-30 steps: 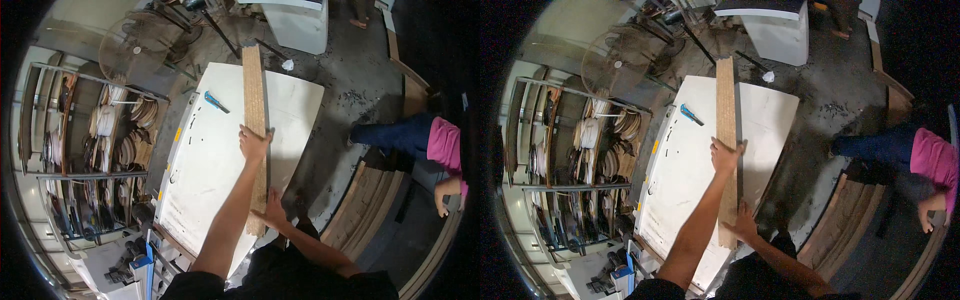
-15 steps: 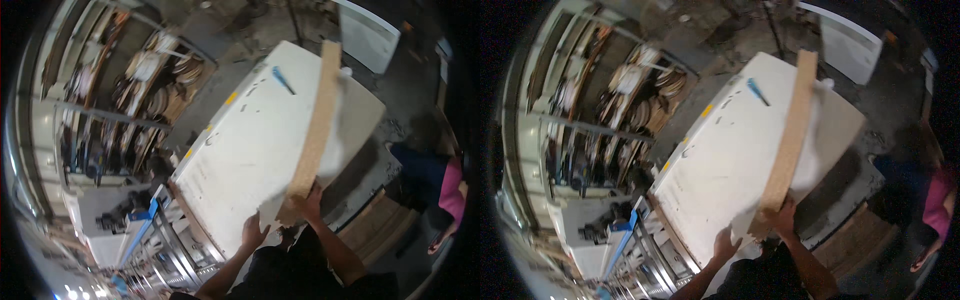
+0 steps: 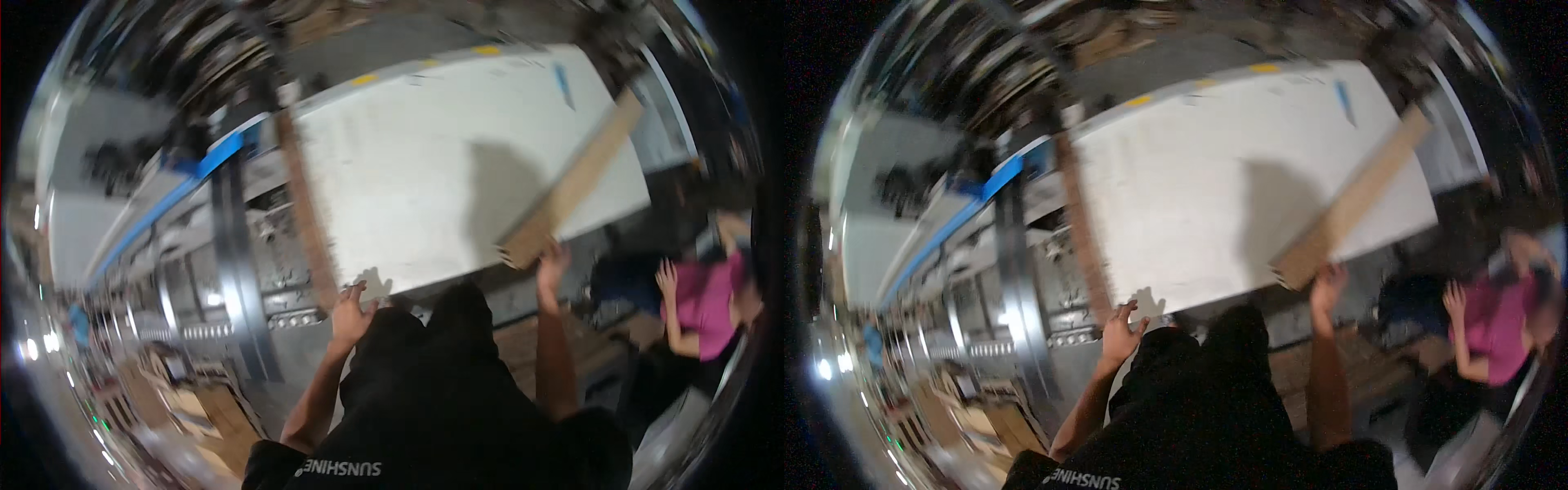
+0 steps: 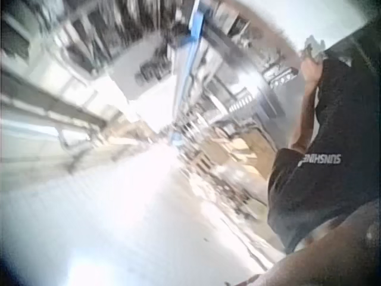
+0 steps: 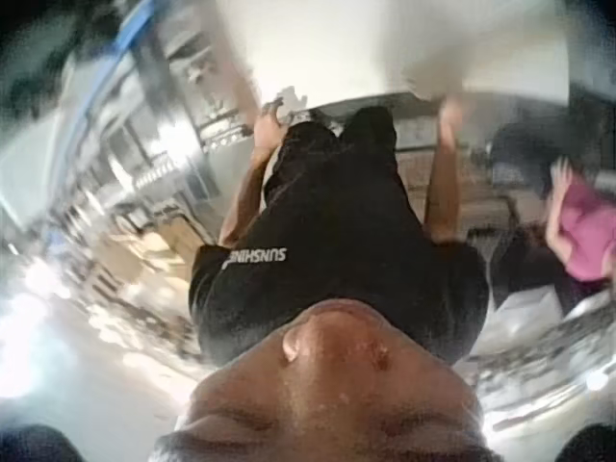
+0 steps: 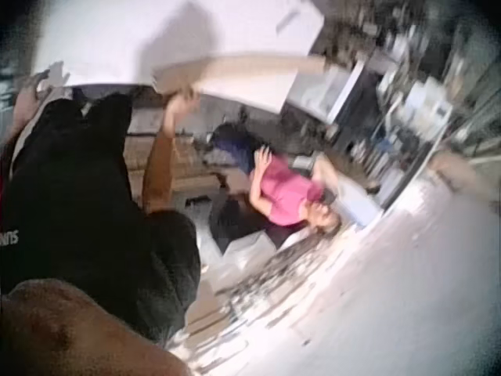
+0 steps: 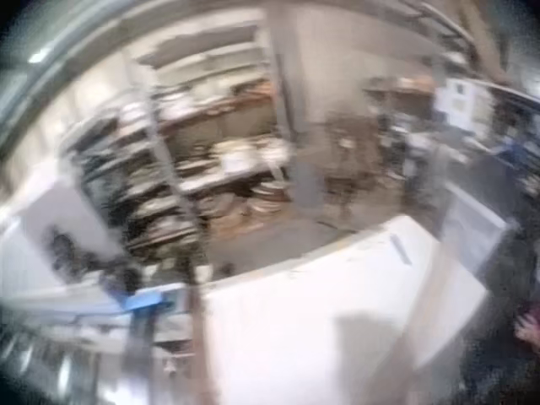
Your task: The person picks up dark-colored furniture panels from a stack and places them onto a large machine, then gathers wood-textured panels and stacks them on a nearby table.
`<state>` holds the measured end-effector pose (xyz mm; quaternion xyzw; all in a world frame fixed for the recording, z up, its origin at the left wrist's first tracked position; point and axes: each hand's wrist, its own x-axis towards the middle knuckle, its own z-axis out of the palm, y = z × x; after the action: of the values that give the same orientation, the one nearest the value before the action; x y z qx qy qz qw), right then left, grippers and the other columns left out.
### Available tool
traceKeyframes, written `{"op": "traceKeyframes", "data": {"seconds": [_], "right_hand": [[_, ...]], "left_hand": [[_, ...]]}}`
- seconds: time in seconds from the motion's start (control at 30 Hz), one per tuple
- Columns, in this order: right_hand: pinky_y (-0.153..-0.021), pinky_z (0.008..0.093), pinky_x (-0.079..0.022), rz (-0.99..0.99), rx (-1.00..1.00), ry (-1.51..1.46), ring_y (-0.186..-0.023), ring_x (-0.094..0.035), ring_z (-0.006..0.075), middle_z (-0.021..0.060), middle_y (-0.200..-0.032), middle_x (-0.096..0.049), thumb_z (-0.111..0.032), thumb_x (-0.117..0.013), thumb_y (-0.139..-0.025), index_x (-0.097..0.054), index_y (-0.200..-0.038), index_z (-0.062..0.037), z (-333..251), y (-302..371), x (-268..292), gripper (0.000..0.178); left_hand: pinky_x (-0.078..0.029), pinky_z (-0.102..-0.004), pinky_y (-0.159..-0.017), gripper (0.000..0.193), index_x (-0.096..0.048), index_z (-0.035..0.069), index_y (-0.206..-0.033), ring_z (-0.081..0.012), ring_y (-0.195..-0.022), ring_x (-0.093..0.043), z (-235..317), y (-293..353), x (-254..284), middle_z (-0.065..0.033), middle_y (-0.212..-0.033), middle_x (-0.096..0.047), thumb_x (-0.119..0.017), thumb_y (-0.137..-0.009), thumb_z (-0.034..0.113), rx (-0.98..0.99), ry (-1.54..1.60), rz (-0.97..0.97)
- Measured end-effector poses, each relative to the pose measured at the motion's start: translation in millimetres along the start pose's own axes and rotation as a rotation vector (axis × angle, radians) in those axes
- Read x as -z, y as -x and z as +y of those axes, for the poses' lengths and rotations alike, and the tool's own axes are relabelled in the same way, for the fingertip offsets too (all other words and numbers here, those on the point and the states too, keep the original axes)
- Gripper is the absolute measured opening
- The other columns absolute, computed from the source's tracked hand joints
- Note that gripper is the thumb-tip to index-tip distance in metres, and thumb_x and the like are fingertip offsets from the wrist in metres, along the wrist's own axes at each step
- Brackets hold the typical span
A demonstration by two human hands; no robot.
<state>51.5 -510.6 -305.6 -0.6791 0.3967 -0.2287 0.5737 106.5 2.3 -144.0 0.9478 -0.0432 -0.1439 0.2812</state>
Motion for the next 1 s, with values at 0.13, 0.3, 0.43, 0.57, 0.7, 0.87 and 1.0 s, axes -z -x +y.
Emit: {"op": "traceKeyframes", "data": {"seconds": [0.13,0.3,0.43,0.57,0.7,0.87,1.0], "right_hand": [[-0.104,0.0407,-0.045,-0.021,-0.271,-0.251,-0.108,-0.055,0.0204,0.0079,-0.115,-0.058,-0.032,-0.054,-0.110,-0.051,-0.131,-0.0013,22.9,80.5,26.5,0.037],[-0.060,0.0336,-0.047,0.186,-0.492,-0.158,-0.072,-0.056,0.0157,0.0019,-0.090,-0.058,-0.026,-0.062,-0.105,-0.062,-0.115,-0.0079,60.6,167.5,-9.7,0.021],[-0.063,0.0313,-0.050,-0.318,-0.412,-0.303,-0.080,-0.060,0.0149,0.0037,-0.101,-0.064,-0.017,-0.064,-0.104,-0.064,-0.122,-0.0086,109.5,200.3,-11.2,0.020],[-0.069,0.0301,-0.053,-0.421,-0.170,0.053,-0.084,-0.062,0.0134,0.0026,-0.098,-0.065,-0.015,-0.065,-0.103,-0.065,-0.122,-0.0065,-19.0,271.3,-98.1,0.021],[-0.075,0.0282,-0.053,-0.567,0.118,0.113,-0.084,-0.062,0.0120,0.0016,-0.095,-0.065,-0.018,-0.067,-0.104,-0.066,-0.118,-0.0028,-52.2,275.8,-94.7,0.021],[-0.070,0.0283,-0.050,-0.479,-0.024,0.036,-0.078,-0.059,0.0107,0.0013,-0.089,-0.063,-0.019,-0.070,-0.103,-0.067,-0.112,-0.0021,-4.2,282.9,-47.3,0.020],[-0.066,0.0284,-0.048,-0.389,-0.159,-0.028,-0.072,-0.057,0.0093,-0.0006,-0.084,-0.061,-0.020,-0.071,-0.103,-0.066,-0.109,-0.0041,69.0,291.7,-13.3,0.018]], "left_hand": [[-0.042,-0.0541,-0.109,0.064,-0.056,0.002,-0.140,-0.0477,-0.124,-0.054,-108.6,36.4,55.4,-0.0253,-0.131,-0.062,-0.078,-0.089,0.034,0.117,-0.104,0.326],[-0.041,-0.0545,-0.110,0.072,-0.054,-0.007,-0.140,-0.0498,-0.127,-0.053,-267.9,65.5,149.3,-0.0310,-0.134,-0.058,-0.073,-0.095,0.046,0.392,-0.262,0.856],[-0.045,-0.0524,-0.107,0.079,-0.058,-0.010,-0.135,-0.0489,-0.120,-0.060,-370.5,15.0,176.3,-0.0316,-0.131,-0.062,-0.065,-0.097,0.059,0.522,-0.123,0.808],[-0.049,-0.0501,-0.105,0.090,-0.067,-0.003,-0.131,-0.0450,-0.120,-0.065,-384.6,-4.4,195.2,-0.0284,-0.126,-0.069,-0.057,-0.091,0.077,0.830,0.039,0.380],[-0.049,-0.0470,-0.105,0.093,-0.072,0.000,-0.126,-0.0422,-0.123,-0.065,-381.9,-4.3,203.6,-0.0275,-0.123,-0.071,-0.060,-0.086,0.082,0.814,0.202,0.445],[-0.047,-0.0476,-0.109,0.100,-0.067,-0.006,-0.132,-0.0428,-0.124,-0.064,-353.4,3.7,187.9,-0.0282,-0.129,-0.069,-0.064,-0.084,0.081,0.677,0.169,0.427],[-0.048,-0.0484,-0.107,0.106,-0.054,-0.010,-0.142,-0.0471,-0.121,-0.064,-341.4,5.4,152.4,-0.0309,-0.127,-0.068,-0.085,-0.074,0.066,0.360,-0.008,0.429]]}}
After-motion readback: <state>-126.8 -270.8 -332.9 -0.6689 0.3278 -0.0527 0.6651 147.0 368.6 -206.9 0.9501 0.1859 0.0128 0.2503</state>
